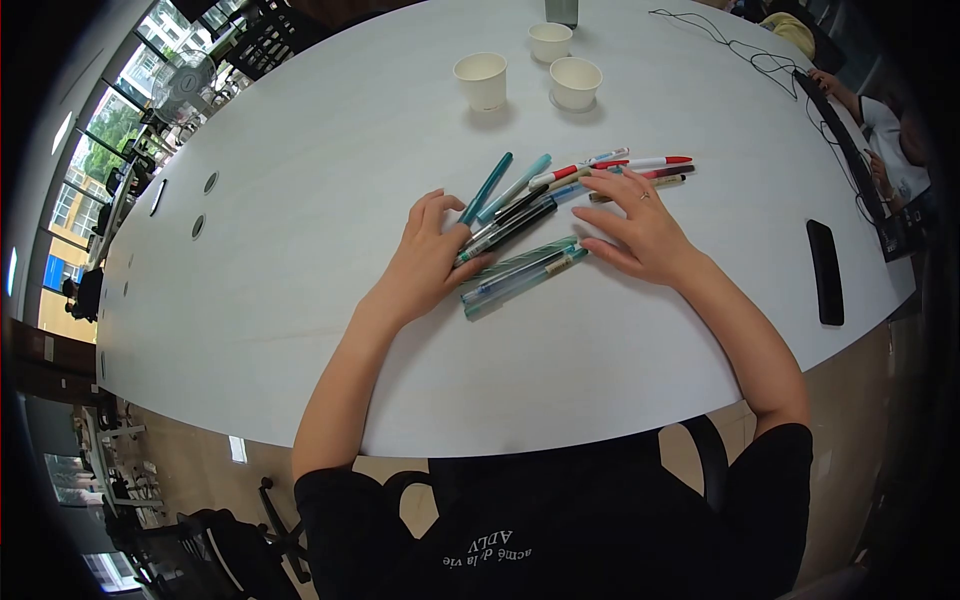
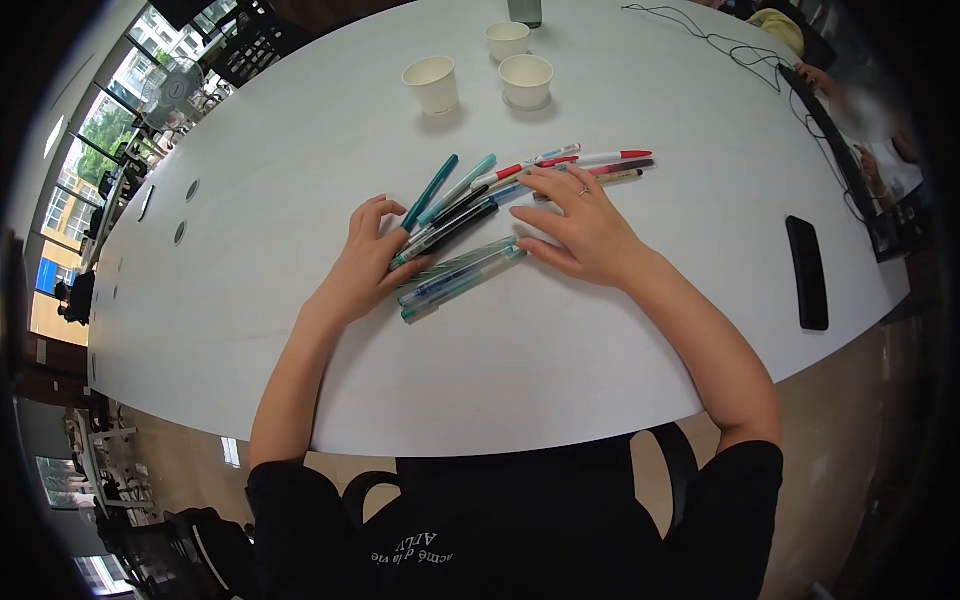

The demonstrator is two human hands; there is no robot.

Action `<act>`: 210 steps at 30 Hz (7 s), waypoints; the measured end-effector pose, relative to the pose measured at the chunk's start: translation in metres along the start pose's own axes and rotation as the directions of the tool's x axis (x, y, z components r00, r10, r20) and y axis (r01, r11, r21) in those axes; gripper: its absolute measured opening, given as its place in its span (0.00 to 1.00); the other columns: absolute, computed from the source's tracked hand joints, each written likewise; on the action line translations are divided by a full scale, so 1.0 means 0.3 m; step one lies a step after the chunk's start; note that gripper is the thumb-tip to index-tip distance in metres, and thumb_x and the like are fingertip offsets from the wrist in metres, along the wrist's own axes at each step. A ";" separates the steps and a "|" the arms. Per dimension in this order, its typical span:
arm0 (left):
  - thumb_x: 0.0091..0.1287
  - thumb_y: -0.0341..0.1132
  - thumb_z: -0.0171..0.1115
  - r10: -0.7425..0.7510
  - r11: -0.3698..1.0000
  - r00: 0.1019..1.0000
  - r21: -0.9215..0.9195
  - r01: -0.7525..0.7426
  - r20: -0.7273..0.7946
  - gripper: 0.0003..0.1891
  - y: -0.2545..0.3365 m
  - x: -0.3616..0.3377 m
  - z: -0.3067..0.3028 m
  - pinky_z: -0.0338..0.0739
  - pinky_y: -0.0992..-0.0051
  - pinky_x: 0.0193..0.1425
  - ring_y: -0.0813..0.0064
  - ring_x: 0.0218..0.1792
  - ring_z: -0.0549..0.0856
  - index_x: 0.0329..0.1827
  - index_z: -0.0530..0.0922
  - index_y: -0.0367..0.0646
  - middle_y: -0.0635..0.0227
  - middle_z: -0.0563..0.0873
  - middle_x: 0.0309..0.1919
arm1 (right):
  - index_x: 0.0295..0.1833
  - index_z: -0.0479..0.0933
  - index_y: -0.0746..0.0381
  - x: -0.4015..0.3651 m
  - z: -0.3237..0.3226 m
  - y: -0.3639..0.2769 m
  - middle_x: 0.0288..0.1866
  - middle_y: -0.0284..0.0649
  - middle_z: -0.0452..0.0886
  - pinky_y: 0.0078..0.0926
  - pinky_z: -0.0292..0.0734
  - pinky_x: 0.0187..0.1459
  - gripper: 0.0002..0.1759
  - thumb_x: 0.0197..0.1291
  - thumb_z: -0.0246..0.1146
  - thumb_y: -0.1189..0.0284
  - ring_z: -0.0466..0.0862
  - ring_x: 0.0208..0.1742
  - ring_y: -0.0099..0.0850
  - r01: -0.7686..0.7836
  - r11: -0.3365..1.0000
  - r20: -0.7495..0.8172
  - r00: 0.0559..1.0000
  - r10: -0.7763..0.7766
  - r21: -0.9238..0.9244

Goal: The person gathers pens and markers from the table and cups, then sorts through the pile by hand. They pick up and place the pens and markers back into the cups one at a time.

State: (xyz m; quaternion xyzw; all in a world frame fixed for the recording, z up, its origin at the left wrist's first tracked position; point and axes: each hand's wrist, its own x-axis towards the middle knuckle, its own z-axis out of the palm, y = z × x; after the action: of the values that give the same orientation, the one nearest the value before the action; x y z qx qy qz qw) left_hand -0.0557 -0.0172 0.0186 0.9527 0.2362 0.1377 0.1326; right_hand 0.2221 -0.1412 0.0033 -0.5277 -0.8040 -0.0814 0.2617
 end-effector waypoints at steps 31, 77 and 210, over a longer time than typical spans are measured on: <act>0.48 0.25 0.67 0.237 0.939 0.949 0.300 -0.169 -0.209 0.15 -0.037 0.006 -0.024 0.68 0.68 0.47 0.63 0.35 0.77 0.39 0.75 0.44 0.66 0.78 0.29 | 0.59 0.76 0.57 -0.022 -0.026 0.088 0.61 0.41 0.72 0.43 0.62 0.65 0.23 0.56 0.66 0.72 0.75 0.57 0.37 -0.160 0.987 -0.179 0.971 0.160 0.014; 0.63 0.36 0.63 -0.373 0.852 0.927 -0.381 0.359 0.040 0.11 0.043 0.007 -0.063 0.63 0.78 0.27 0.80 0.22 0.67 0.34 0.77 0.33 0.68 0.72 0.18 | 0.44 0.73 0.61 -0.044 -0.036 0.112 0.45 0.40 0.78 0.37 0.74 0.47 0.10 0.57 0.64 0.76 0.80 0.42 0.38 -0.073 0.996 -0.304 0.949 0.085 0.053; 0.65 0.43 0.64 -0.074 0.959 0.962 -0.284 -0.004 -0.263 0.18 -0.096 0.090 0.037 0.73 0.65 0.53 0.59 0.47 0.81 0.50 0.78 0.38 0.57 0.83 0.46 | 0.46 0.80 0.61 0.098 0.077 0.112 0.52 0.42 0.79 0.39 0.67 0.58 0.15 0.57 0.65 0.64 0.76 0.57 0.41 -0.219 0.975 -0.093 0.972 0.214 -0.043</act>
State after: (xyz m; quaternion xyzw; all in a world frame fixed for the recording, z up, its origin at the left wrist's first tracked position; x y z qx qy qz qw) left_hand -0.0410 0.0183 0.0045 0.8918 0.2473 0.2966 0.2359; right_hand 0.2354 -0.0938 -0.0063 -0.6148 -0.7270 -0.0968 0.2899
